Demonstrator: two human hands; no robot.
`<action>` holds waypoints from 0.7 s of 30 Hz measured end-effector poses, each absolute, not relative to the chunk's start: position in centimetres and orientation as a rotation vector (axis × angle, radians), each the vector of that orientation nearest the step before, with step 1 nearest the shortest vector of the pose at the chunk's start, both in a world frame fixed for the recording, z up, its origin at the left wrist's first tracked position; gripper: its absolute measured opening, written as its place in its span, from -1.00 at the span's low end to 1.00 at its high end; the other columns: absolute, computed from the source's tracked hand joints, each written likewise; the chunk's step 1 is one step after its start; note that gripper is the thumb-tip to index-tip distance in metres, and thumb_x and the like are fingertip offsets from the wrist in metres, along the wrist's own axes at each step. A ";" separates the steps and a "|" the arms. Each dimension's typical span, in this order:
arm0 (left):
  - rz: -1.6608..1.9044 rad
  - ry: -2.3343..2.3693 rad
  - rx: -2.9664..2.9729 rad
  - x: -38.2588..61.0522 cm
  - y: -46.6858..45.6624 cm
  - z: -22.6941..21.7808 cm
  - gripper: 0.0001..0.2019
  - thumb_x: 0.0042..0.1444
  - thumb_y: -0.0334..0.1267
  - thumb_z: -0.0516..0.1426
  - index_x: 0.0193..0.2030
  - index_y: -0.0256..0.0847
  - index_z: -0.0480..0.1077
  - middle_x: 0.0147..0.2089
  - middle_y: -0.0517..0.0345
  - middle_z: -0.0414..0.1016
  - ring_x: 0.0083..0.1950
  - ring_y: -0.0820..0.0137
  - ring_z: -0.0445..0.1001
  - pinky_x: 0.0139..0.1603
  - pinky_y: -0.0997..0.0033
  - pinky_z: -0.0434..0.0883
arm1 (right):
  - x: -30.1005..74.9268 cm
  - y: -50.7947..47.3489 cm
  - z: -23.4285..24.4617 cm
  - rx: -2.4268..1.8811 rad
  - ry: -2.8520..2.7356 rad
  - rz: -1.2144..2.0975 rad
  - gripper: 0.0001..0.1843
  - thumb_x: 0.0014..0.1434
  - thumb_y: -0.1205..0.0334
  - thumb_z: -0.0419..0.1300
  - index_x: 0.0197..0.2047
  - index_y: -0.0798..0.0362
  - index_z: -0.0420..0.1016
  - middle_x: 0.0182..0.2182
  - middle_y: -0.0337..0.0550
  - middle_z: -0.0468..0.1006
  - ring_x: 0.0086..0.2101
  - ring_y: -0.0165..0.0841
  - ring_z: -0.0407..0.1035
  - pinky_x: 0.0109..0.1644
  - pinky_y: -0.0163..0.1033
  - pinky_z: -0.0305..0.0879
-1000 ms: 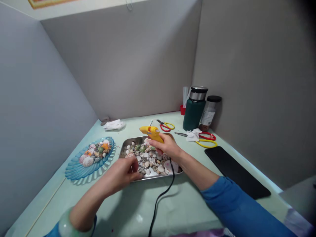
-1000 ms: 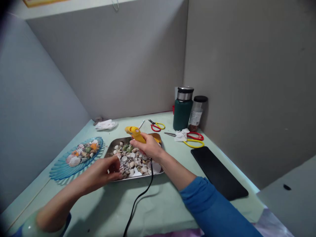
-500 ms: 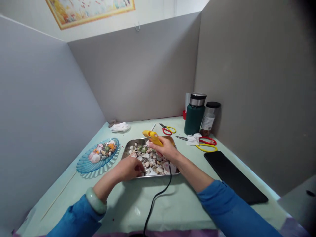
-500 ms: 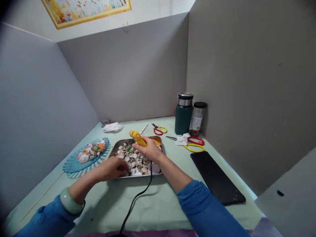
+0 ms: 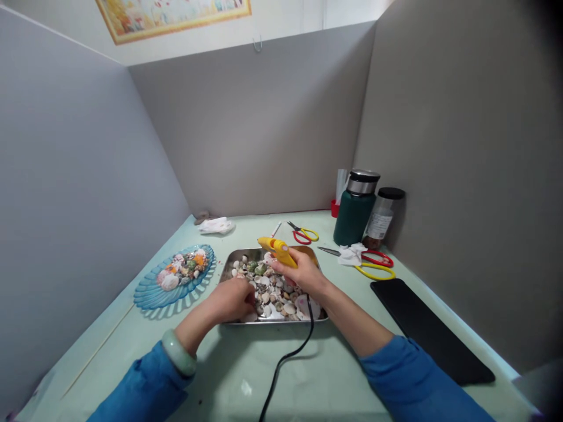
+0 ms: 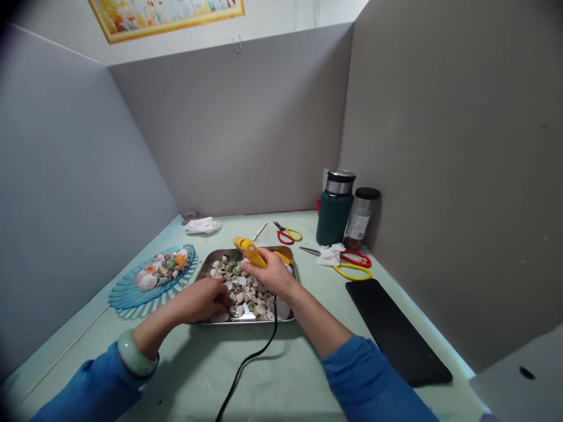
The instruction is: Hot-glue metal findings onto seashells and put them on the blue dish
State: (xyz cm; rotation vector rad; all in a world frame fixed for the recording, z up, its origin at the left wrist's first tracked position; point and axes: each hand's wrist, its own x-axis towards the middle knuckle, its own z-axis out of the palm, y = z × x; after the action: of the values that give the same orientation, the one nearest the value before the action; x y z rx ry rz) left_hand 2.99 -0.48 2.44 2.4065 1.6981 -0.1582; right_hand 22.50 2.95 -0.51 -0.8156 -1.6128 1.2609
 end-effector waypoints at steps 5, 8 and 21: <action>-0.029 1.779 2.405 2.5 0.5 2.0 -0.85 0.01 -0.32 0.06 -0.30 -0.18 0.45 -0.33 0.07 0.55 -0.31 0.31 0.48 -0.35 0.45 0.28 | 22.4 2.9 -0.4 -0.819 -1.597 1.273 -0.59 0.04 -0.05 0.24 -0.15 0.05 0.38 -0.60 -0.37 0.21 -0.66 -0.52 0.05 -0.63 -0.39 -0.03; 0.043 1.803 2.406 1.9 0.5 2.1 -0.76 0.06 -0.37 0.00 -0.16 -0.18 0.40 -0.25 0.05 0.55 -0.24 0.31 0.48 -0.28 0.45 0.30 | 22.5 2.9 -0.4 -0.821 -1.597 1.276 -0.60 0.03 -0.05 0.25 -0.17 0.04 0.39 -0.60 -0.37 0.22 -0.66 -0.52 0.06 -0.63 -0.38 -0.02; -0.028 1.720 2.463 1.6 -0.2 2.8 -0.83 0.07 -0.23 0.06 -0.36 -0.14 0.48 -0.32 0.10 0.56 -0.30 0.32 0.48 -0.32 0.44 0.29 | 22.4 2.9 -0.4 -0.834 -1.602 1.298 -0.62 0.03 -0.03 0.26 -0.17 0.04 0.40 -0.64 -0.39 0.21 -0.68 -0.51 0.05 -0.64 -0.37 -0.03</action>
State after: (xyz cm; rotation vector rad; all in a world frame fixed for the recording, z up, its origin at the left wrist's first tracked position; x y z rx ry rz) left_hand 1.63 -0.20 2.79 2.4632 1.7204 -0.0278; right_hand 22.44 2.91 -0.40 -0.8337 -1.6015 1.2983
